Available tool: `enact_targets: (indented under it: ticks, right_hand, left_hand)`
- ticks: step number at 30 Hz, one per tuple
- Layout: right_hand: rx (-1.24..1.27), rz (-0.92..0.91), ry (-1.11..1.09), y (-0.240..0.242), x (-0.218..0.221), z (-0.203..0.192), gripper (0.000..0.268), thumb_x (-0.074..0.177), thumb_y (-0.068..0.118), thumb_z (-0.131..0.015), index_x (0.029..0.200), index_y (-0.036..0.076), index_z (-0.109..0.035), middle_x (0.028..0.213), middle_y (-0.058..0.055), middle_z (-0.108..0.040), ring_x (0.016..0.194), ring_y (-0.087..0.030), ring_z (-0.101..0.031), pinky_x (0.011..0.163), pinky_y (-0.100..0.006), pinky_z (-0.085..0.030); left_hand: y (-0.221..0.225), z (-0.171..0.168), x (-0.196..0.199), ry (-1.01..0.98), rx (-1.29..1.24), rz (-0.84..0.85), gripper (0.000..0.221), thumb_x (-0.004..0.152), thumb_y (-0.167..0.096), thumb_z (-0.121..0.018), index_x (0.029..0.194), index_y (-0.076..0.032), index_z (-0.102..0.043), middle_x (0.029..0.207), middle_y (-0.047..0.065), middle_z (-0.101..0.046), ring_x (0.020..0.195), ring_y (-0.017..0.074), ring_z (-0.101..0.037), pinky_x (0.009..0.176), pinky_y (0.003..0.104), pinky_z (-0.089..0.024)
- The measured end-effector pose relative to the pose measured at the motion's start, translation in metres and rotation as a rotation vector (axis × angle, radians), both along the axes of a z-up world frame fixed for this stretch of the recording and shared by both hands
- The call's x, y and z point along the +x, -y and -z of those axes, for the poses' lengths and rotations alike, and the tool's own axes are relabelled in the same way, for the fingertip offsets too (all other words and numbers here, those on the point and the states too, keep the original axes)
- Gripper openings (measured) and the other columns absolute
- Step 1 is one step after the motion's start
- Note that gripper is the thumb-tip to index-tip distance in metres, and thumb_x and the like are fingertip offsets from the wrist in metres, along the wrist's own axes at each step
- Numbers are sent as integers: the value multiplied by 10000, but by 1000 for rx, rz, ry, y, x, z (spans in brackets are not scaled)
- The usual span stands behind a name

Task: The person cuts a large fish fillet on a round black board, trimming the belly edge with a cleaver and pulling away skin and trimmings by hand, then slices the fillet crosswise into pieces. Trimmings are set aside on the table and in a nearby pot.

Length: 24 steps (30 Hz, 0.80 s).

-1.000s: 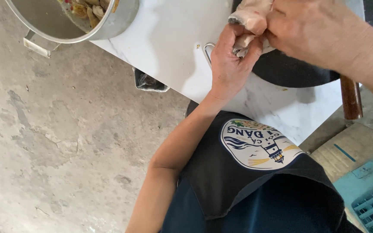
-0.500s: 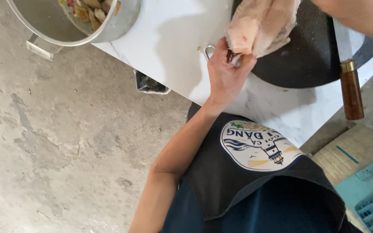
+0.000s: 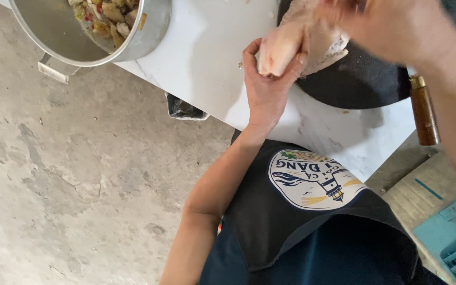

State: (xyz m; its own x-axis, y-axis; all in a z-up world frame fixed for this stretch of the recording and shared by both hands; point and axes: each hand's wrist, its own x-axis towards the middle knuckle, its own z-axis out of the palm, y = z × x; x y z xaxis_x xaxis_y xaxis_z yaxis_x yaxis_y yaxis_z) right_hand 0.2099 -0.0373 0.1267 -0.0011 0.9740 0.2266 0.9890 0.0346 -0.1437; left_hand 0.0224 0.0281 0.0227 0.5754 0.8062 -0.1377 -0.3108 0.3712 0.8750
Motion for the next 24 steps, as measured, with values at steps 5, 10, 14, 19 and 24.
enact_targets:
  ticks: [5,10,14,19,24]
  right_hand:
    - [-48,120,-641,7,-38,-2,374,826,85,-869,1116,-45,-672,790,-125,-660,683,-207,-648,628,-316,-524]
    - [-6,130,-590,19,-45,-9,421,886,85,-881,1234,-4,-663,983,-100,-642,843,-219,-690,763,-310,-562]
    - [120,-40,-63,13,-51,-31,318,787,121,-856,1016,4,-667,992,-102,-616,897,-267,-695,748,-343,-573]
    - [-33,-106,134,18,-37,-20,196,829,152,-762,937,24,-660,891,-66,-590,814,-207,-661,717,-309,-564]
    - [-89,-181,417,15,-40,-20,182,782,144,-693,940,54,-682,872,-29,-594,803,-153,-661,712,-255,-564]
  left_hand:
    - [-1,10,-7,-63,84,94,672,919,-70,-797,1451,20,-397,1300,144,-617,1140,174,-671,974,333,-606]
    - [3,8,-11,-38,117,116,659,949,-19,-766,1489,-7,-389,1306,126,-598,1180,176,-655,1016,346,-595]
    - [5,5,-10,-114,298,100,720,906,33,-767,1502,-24,-367,1390,112,-532,1237,179,-611,1070,340,-563]
    - [2,0,-7,-224,388,119,775,832,2,-813,1475,-40,-382,1304,135,-631,1170,189,-669,1011,320,-589]
    - [-5,-4,-6,-305,397,110,741,855,-33,-821,1469,-47,-407,1243,141,-714,1106,180,-727,977,309,-615]
